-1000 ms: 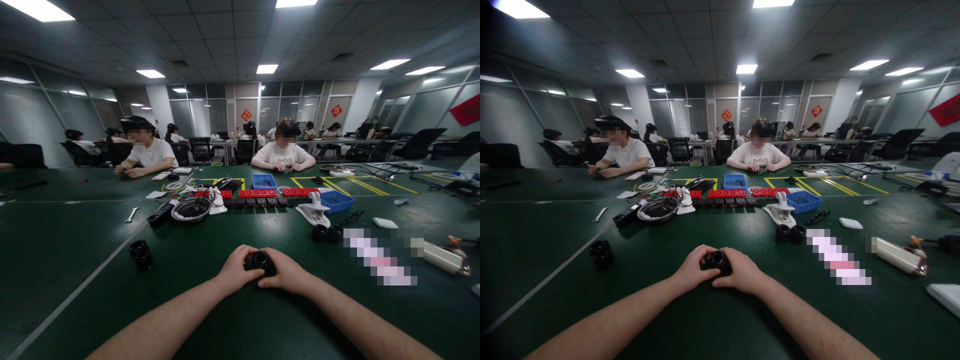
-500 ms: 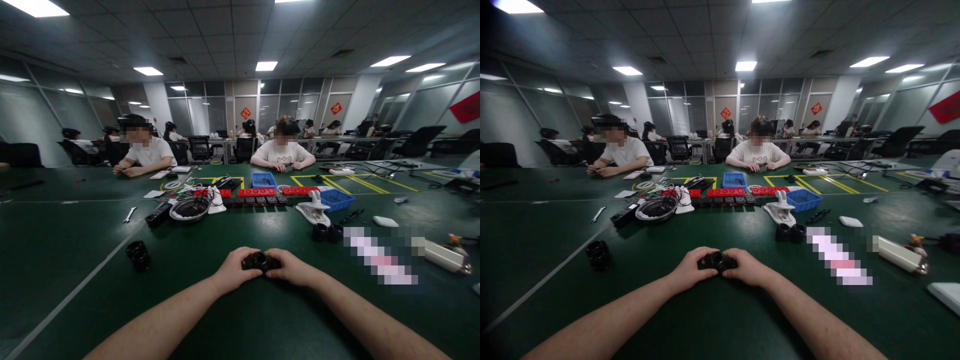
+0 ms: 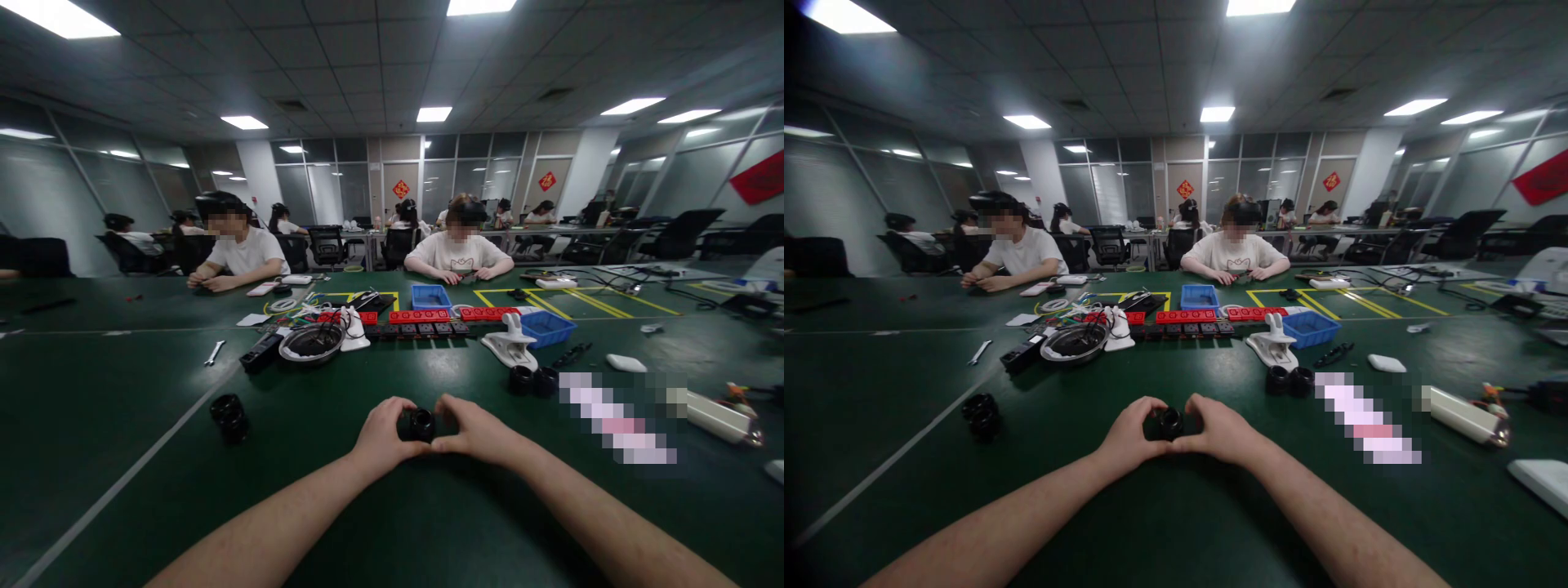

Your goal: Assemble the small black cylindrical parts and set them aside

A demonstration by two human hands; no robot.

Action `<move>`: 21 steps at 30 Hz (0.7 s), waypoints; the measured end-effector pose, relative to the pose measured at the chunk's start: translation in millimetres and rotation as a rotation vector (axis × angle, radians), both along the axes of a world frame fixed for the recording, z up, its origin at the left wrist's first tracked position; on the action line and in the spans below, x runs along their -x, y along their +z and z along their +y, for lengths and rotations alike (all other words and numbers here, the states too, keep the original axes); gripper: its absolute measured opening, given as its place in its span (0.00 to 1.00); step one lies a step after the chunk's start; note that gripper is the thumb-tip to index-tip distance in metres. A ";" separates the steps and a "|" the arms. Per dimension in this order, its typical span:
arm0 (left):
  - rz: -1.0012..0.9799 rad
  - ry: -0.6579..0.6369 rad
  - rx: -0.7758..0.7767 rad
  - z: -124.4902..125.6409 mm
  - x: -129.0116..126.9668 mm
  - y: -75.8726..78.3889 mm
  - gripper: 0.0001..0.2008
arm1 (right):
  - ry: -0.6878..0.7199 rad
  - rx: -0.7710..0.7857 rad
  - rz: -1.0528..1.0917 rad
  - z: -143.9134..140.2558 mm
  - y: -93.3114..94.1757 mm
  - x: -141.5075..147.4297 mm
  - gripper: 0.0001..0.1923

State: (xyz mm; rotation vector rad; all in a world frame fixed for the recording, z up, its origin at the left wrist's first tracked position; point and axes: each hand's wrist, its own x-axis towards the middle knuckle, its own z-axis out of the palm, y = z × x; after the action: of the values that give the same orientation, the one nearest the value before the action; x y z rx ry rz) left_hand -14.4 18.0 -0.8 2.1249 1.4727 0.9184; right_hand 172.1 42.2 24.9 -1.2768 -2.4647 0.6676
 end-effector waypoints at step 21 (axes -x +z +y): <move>0.207 0.036 0.032 5.0 3.8 0.3 0.18 | -0.147 -0.166 0.580 5.3 -20.6 8.9 0.19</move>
State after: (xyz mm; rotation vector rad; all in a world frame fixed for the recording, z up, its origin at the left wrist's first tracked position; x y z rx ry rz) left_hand -18.2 23.0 -0.4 2.2321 1.6179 0.6992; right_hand 163.2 47.5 4.3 -1.0110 -1.8931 0.6637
